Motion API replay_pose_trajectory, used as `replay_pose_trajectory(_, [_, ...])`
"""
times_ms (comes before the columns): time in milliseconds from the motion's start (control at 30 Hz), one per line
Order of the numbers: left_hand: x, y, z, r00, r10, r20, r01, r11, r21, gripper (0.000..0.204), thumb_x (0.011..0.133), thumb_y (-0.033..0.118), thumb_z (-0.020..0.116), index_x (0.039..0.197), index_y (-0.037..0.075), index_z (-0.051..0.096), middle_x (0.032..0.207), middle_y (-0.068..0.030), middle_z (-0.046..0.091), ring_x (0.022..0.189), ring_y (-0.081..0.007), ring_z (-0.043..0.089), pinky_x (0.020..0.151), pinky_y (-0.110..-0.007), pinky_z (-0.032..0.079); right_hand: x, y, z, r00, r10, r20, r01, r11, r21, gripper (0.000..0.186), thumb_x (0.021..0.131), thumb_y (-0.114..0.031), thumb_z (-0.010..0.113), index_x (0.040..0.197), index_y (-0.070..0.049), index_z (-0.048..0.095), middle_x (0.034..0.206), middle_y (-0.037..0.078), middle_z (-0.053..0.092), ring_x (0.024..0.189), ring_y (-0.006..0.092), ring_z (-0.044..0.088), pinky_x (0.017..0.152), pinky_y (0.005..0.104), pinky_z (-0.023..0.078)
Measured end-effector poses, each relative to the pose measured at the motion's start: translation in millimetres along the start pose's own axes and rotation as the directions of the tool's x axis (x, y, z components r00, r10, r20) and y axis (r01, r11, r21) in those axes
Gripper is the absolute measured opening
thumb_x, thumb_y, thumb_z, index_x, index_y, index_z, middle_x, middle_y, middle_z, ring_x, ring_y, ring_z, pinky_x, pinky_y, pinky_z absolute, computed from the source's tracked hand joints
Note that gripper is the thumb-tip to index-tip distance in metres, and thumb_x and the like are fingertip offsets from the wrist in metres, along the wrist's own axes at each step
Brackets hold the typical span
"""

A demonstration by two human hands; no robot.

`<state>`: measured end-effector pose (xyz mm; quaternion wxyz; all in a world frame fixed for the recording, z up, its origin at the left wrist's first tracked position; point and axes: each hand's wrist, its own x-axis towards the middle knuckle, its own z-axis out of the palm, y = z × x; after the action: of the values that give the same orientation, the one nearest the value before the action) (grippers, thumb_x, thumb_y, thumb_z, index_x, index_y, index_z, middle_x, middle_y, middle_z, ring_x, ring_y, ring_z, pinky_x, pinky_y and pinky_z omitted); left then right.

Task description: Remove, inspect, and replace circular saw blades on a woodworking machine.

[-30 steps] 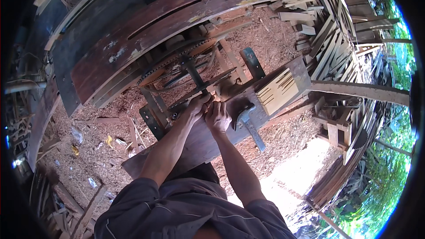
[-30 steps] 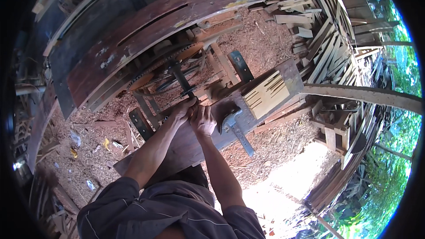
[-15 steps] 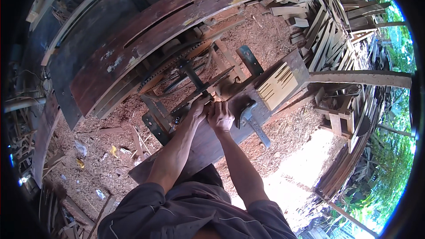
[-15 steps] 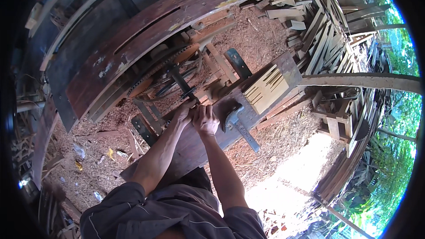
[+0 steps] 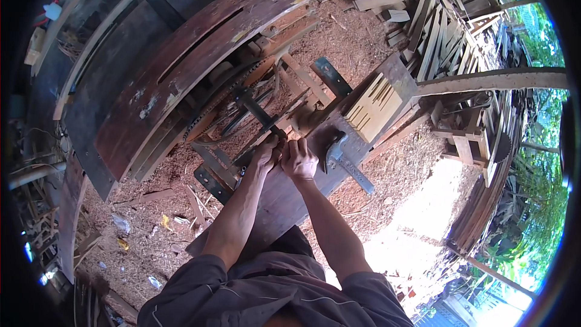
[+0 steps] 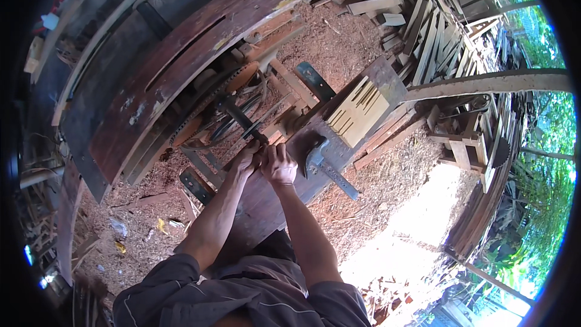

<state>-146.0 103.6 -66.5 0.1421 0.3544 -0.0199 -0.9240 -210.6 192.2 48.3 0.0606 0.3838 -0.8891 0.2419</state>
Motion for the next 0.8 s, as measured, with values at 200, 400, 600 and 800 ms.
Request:
replay_pose_trajectory(200, [-4, -6, 34, 0.992, -0.095, 0.077, 0.091, 0.994, 0.062, 0.011, 0.093, 0.013, 0.063, 0.101, 0.005, 0.062, 0.088, -0.0047, 0.062, 0.080, -0.0146, 0.061, 0.073, -0.025, 0.054, 0, 16, -11, 0.999, 0.026, -0.025, -0.027, 0.999, -0.020, 0.014, 0.085, -0.020, 0.062, 0.076, -0.012, 0.054, 0.075, 0.009, 0.053, 0.054, 0.0278, 0.060, 0.045, 0.0389, 0.048])
replay_pose_trajectory(400, [9, 8, 9, 0.998, -0.054, 0.014, 0.050, 0.976, 0.210, 0.010, 0.090, 0.010, 0.068, 0.097, 0.008, 0.061, 0.086, -0.0005, 0.061, 0.067, -0.0084, 0.058, 0.058, -0.019, 0.050, 0, 4, -4, 1.000, 0.005, -0.006, -0.005, 1.000, 0.011, 0.013, 0.084, -0.019, 0.062, 0.077, -0.012, 0.055, 0.075, 0.009, 0.054, 0.054, 0.0270, 0.059, 0.045, 0.0382, 0.048])
replay_pose_trajectory(600, [1, 10, 5, 0.999, -0.020, -0.038, 0.031, 0.956, 0.293, 0.017, 0.096, 0.010, 0.058, 0.113, 0.006, 0.055, 0.091, -0.0048, 0.062, 0.073, -0.0132, 0.061, 0.063, -0.023, 0.054, -1, 5, -2, 1.000, 0.008, -0.019, -0.008, 1.000, 0.004, 0.012, 0.085, -0.019, 0.061, 0.076, -0.012, 0.055, 0.073, 0.008, 0.054, 0.053, 0.0257, 0.060, 0.044, 0.0368, 0.047])
replay_pose_trajectory(800, [-5, -10, 31, 0.955, 0.238, -0.175, -0.144, 0.892, 0.429, 0.020, 0.097, 0.013, 0.057, 0.114, 0.003, 0.054, 0.095, -0.0073, 0.061, 0.071, -0.0149, 0.060, 0.056, -0.023, 0.050, 1, 5, -6, 1.000, 0.012, -0.023, -0.012, 1.000, 0.012, 0.014, 0.084, -0.018, 0.061, 0.074, -0.012, 0.054, 0.073, 0.008, 0.054, 0.052, 0.0260, 0.059, 0.043, 0.0375, 0.047])
